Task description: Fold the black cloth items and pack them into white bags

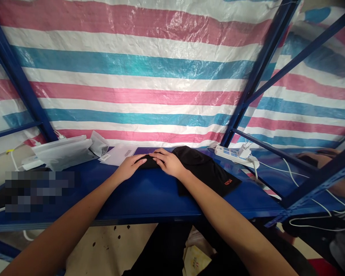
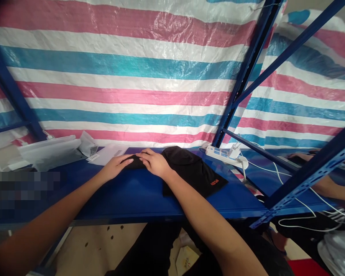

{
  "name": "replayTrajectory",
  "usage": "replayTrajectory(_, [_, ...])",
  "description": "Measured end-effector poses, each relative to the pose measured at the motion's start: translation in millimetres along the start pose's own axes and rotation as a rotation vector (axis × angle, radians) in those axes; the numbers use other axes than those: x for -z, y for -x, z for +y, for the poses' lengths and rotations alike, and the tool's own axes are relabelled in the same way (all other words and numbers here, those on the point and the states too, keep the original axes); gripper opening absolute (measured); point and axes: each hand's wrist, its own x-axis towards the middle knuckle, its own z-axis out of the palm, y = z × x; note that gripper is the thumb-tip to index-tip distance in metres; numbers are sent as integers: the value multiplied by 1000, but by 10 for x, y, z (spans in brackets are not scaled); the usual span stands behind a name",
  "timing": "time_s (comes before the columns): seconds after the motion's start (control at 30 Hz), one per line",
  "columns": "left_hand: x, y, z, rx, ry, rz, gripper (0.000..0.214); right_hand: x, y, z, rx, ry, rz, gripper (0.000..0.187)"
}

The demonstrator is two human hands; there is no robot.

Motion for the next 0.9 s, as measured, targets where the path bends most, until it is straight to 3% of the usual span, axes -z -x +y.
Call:
replayTrajectory(0.27, [-48, -27, 17, -62, -22, 26, 51, 10, -1, 123, 1, -38, -55, 57])
replayTrajectory(0.4, [-61, -54, 16, -122, -25, 59, 48, -15, -13, 170, -52, -159, -44, 51])
replayTrajectory(0.63, [-100, -96, 7, 11, -13, 72, 39, -73, -51, 227, -127, -306, -87, 30])
replayTrajectory(0.9, [-151, -139, 128, -322, -354, 216, 27, -151, -79, 221, -206, -353, -37, 24])
